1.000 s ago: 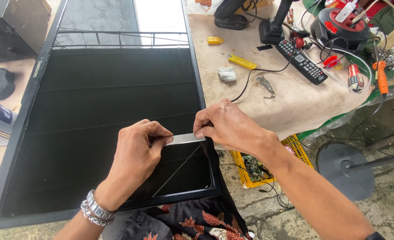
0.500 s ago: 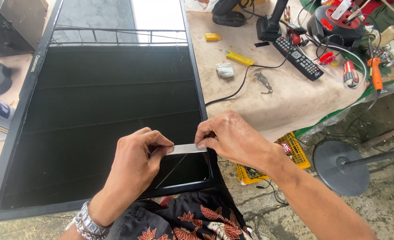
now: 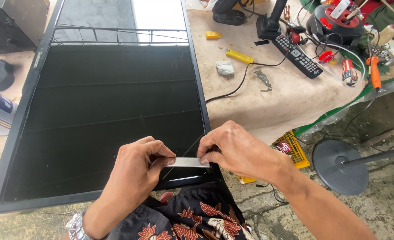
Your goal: Scraping residue or adhesive off a flat screen panel using a small metal blade and a plastic scraper.
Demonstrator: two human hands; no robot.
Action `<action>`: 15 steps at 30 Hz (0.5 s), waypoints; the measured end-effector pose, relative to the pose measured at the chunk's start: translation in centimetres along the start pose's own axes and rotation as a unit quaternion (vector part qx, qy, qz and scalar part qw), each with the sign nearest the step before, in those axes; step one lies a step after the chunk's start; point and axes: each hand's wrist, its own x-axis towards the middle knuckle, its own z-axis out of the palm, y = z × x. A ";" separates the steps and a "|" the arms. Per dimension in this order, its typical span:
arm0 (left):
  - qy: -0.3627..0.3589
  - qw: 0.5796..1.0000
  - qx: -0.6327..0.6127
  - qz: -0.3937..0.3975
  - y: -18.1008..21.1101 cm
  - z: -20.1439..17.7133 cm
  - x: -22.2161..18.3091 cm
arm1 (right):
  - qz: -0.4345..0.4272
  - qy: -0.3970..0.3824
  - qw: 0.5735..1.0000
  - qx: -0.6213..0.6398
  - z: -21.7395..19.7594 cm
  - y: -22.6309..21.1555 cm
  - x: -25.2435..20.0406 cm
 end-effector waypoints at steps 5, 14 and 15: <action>-0.020 1.000 -0.004 -0.021 0.1 -0.2 -0.6 | -0.001 -0.007 1.000 -0.003 0.0 -0.7 -0.5; -0.020 1.000 -0.009 0.001 -0.5 -0.1 -0.4 | -0.077 -0.039 0.996 0.001 -2.2 1.7 -0.2; -0.018 1.000 -0.019 0.009 -0.6 0.1 -0.4 | -0.083 -0.076 0.994 -0.010 -2.5 2.1 -0.2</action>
